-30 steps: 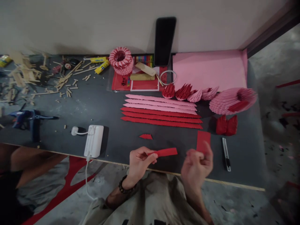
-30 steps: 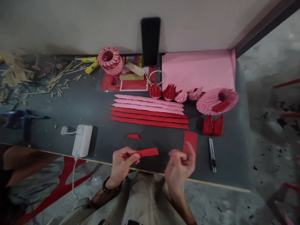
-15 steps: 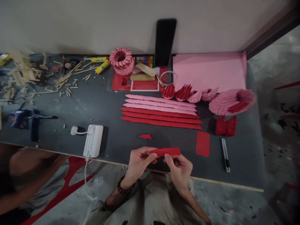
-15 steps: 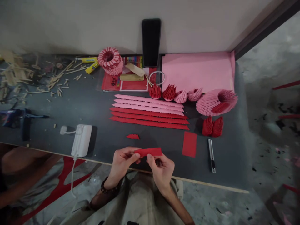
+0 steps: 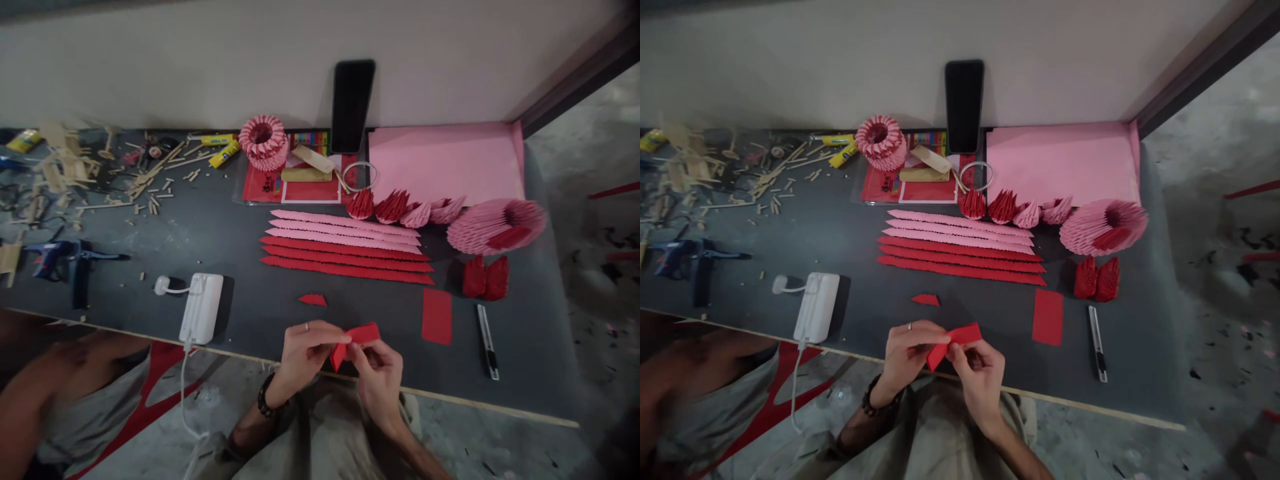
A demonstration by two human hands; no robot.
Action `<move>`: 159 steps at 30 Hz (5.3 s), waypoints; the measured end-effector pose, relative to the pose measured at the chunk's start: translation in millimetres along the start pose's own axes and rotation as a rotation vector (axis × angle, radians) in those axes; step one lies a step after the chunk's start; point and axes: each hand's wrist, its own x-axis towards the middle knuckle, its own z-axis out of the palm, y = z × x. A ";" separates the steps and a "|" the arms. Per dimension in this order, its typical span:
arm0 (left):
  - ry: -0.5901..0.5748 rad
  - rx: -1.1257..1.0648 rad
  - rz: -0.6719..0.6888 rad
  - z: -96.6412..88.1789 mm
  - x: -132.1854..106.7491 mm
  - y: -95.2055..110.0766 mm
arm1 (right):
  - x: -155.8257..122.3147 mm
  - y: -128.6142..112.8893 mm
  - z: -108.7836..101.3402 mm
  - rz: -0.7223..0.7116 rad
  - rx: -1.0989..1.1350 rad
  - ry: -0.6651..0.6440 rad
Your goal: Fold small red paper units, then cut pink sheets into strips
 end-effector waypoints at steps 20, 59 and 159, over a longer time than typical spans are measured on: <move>0.237 -0.349 -0.422 11.4 -10.5 3.6 | -0.7 -4.0 -5.6 -0.078 -0.106 -0.166; 0.198 -0.664 -0.639 26.9 0.3 9.6 | 24.8 -6.1 -42.6 -0.538 -0.464 -0.093; 0.201 -0.318 -0.421 26.7 0.8 -4.8 | 11.7 -3.3 -7.1 -0.264 -0.283 -0.005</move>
